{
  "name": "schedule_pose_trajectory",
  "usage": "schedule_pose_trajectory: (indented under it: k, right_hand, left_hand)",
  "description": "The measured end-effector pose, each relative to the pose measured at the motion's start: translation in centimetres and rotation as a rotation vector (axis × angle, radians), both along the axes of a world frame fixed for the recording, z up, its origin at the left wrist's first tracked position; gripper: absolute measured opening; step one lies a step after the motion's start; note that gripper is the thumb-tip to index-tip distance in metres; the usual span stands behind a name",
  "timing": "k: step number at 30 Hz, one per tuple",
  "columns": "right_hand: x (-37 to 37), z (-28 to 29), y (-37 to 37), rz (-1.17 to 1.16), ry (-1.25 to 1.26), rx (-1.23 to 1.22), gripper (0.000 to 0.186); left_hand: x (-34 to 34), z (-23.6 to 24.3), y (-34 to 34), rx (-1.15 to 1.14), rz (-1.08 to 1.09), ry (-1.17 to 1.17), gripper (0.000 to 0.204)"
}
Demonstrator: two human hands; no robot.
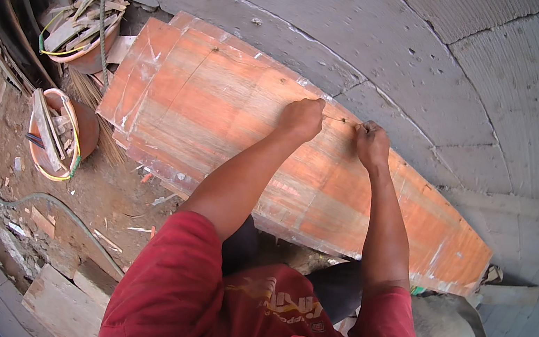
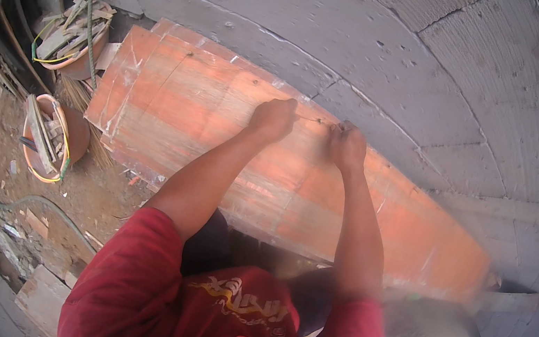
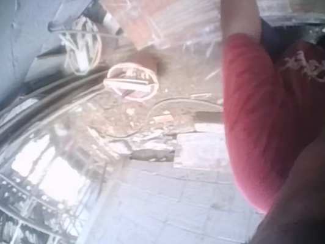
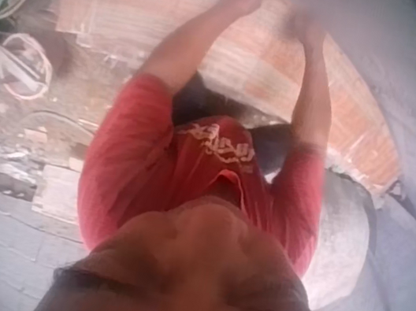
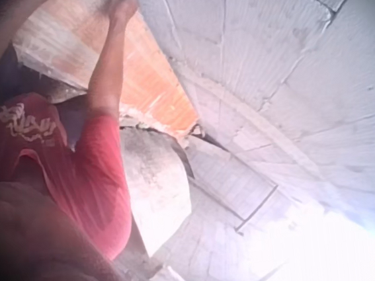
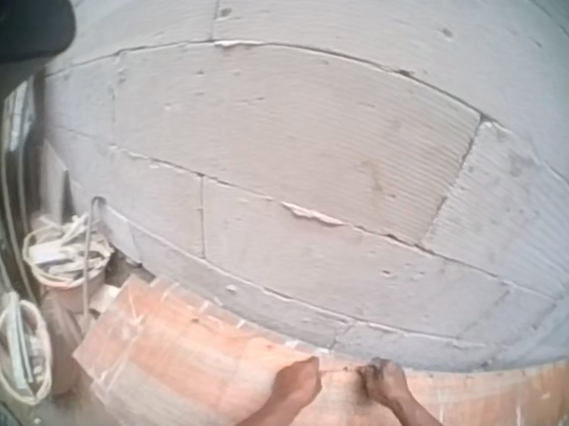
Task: The person hammers nails into orange roof tiles to secure them to a concrete ceiling. They then use a metal rod to adjust the tiles and clear debris from the work area.
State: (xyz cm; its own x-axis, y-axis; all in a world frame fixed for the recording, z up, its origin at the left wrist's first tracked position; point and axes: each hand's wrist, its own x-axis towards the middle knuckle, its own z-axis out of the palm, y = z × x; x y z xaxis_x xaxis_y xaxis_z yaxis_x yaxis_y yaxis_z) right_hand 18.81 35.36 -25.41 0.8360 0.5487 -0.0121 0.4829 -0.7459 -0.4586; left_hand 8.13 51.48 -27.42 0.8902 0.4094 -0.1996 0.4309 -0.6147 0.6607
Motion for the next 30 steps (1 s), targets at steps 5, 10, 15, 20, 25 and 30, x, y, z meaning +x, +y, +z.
schedule_pose_trajectory:
  k: [5, 10, 15, 20, 25, 30]
  right_hand:
    - [-2.5, 1.7, 4.5, 0.065, -0.144, -0.233, 0.022]
    - [-0.4, 1.1, -1.2, 0.210, -0.122, -0.398, 0.021]
    - [-2.3, 3.4, 4.6, 0.301, -0.294, -0.359, 0.019]
    - [-1.2, 2.0, -1.5, 0.324, -0.198, -0.656, 0.018]
    - [-2.3, 4.2, 4.2, 0.370, -0.348, -0.375, 0.011]
    - [-2.0, 2.1, -1.7, 0.493, -0.304, -0.803, 0.019]
  left_hand:
    - [0.4, -0.8, 0.1, 0.024, 0.027, -0.004, 0.025]
    - [1.0, -1.0, 0.0, 0.025, 0.031, 0.045, 0.024]
    - [0.9, -0.8, 0.1, 0.000, 0.050, 0.047, 0.024]
    - [1.0, -1.1, -0.1, 0.011, 0.043, 0.030, 0.023]
    - [0.7, -0.4, 0.2, -0.031, 0.056, 0.067, 0.024]
    - [1.3, -1.3, 0.0, 0.011, 0.047, 0.019, 0.025]
